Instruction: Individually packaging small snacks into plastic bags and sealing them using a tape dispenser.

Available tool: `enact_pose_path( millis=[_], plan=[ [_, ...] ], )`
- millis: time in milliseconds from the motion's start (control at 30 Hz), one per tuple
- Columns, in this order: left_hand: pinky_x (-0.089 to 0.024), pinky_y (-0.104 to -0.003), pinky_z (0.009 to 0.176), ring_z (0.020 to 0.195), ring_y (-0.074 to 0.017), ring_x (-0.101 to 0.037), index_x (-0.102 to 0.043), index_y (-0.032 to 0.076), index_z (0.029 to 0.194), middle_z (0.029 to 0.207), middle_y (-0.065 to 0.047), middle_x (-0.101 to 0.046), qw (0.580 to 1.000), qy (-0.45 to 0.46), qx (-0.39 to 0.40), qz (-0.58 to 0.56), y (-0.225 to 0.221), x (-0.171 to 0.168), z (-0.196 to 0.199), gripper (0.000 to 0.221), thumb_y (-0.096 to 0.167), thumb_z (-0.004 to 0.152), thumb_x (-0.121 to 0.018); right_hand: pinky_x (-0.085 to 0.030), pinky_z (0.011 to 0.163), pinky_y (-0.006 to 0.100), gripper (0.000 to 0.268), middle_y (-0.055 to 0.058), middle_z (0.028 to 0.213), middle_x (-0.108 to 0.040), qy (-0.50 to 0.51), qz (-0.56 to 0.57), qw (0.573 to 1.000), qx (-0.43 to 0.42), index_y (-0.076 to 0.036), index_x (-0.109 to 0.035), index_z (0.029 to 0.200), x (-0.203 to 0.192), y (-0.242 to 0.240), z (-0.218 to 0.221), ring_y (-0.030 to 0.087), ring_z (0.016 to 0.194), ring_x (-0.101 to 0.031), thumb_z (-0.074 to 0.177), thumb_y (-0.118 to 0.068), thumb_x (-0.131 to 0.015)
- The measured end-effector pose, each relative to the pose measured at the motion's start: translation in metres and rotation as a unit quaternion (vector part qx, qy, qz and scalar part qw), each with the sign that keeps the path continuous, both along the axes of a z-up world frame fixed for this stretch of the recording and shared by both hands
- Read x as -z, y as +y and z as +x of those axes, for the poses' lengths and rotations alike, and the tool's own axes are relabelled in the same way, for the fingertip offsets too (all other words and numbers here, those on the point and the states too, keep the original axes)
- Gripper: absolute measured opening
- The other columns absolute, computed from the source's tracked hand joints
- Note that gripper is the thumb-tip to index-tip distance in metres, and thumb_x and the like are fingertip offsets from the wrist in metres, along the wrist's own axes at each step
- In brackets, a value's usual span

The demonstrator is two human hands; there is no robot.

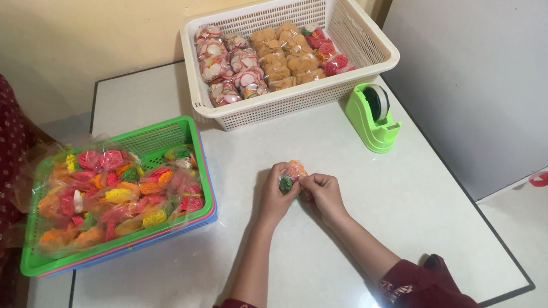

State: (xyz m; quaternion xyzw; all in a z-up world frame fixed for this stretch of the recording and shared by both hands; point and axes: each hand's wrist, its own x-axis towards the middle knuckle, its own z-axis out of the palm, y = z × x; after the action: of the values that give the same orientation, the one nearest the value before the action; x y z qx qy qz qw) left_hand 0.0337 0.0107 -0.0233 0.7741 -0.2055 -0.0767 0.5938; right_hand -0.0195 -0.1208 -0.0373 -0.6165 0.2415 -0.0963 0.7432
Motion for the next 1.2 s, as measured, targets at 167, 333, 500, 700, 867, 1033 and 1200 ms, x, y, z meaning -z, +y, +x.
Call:
enact_pose_path(
  millis=[167,333,500,700,867,1033,1200],
  plan=[
    [-0.044,-0.05,0.11,0.129,-0.0353,-0.056,-0.056,0.016,0.126,0.127,-0.013,-0.064,1.0,-0.014,0.006,0.013,0.006,-0.026,-0.01,0.046,0.013,0.083,-0.074,-0.043,0.044,0.024,0.028,0.003,0.054,-0.048,0.008,0.0,1.0,-0.014,-0.002,-0.066,0.068,0.003,-0.004,0.004,0.012,0.05,-0.047,0.093,-0.014,-0.069],
    [-0.043,-0.047,0.113,0.131,-0.0306,-0.055,-0.057,0.019,0.124,0.128,-0.007,-0.065,1.0,-0.012,0.014,0.016,0.003,0.001,-0.001,0.051,0.014,0.078,-0.077,-0.045,0.044,0.024,0.029,0.004,0.054,-0.051,0.013,-0.015,0.999,-0.036,0.0,-0.068,0.07,-0.001,-0.004,0.001,0.012,0.05,-0.048,0.095,-0.014,-0.068],
    [-0.043,-0.048,0.111,0.13,-0.0325,-0.057,-0.059,0.017,0.116,0.129,-0.01,-0.065,1.0,-0.012,-0.017,-0.013,-0.006,0.009,-0.003,0.036,0.031,0.087,-0.076,-0.049,0.043,0.026,0.032,0.007,0.052,-0.055,0.022,-0.071,0.995,-0.066,0.001,-0.071,0.069,0.016,-0.019,0.003,0.014,0.048,-0.054,0.094,-0.018,-0.072],
    [-0.044,-0.046,0.111,0.131,-0.0305,-0.058,-0.061,0.019,0.11,0.131,-0.006,-0.067,0.999,0.037,-0.02,-0.001,0.001,-0.024,-0.01,0.029,0.021,0.084,-0.075,-0.052,0.044,0.026,0.023,0.011,0.06,-0.058,0.038,-0.034,0.991,-0.127,0.012,-0.071,0.083,-0.04,-0.009,-0.011,0.014,0.052,-0.054,0.095,-0.007,-0.066],
    [-0.046,-0.045,0.11,0.131,-0.0286,-0.059,-0.063,0.021,0.108,0.129,-0.005,-0.069,0.999,0.047,-0.02,0.007,0.006,-0.042,-0.014,0.03,0.022,0.082,-0.078,-0.049,0.042,0.028,0.027,0.01,0.053,-0.055,0.049,-0.118,0.98,-0.15,0.007,-0.071,0.074,-0.021,-0.023,-0.007,0.015,0.047,-0.054,0.094,-0.01,-0.068],
    [-0.047,-0.047,0.107,0.127,-0.032,-0.06,-0.06,0.017,0.113,0.124,-0.01,-0.069,0.999,0.042,-0.015,-0.017,-0.001,-0.001,0.009,0.032,0.023,0.086,-0.076,-0.044,0.045,0.029,0.035,0.013,0.046,-0.057,0.059,-0.269,0.954,-0.122,0.004,-0.072,0.066,0.002,-0.033,0.0,0.018,0.044,-0.051,0.093,-0.019,-0.075],
    [-0.047,-0.047,0.106,0.126,-0.0331,-0.061,-0.06,0.016,0.114,0.122,-0.014,-0.07,0.998,0.053,-0.013,-0.041,-0.001,0.004,0.009,0.036,0.024,0.083,-0.077,-0.048,0.05,0.03,0.028,0.012,0.054,-0.058,0.049,-0.193,0.97,-0.139,0.006,-0.072,0.074,-0.003,-0.029,-0.005,0.019,0.051,-0.055,0.088,-0.017,-0.079]
  ],
)
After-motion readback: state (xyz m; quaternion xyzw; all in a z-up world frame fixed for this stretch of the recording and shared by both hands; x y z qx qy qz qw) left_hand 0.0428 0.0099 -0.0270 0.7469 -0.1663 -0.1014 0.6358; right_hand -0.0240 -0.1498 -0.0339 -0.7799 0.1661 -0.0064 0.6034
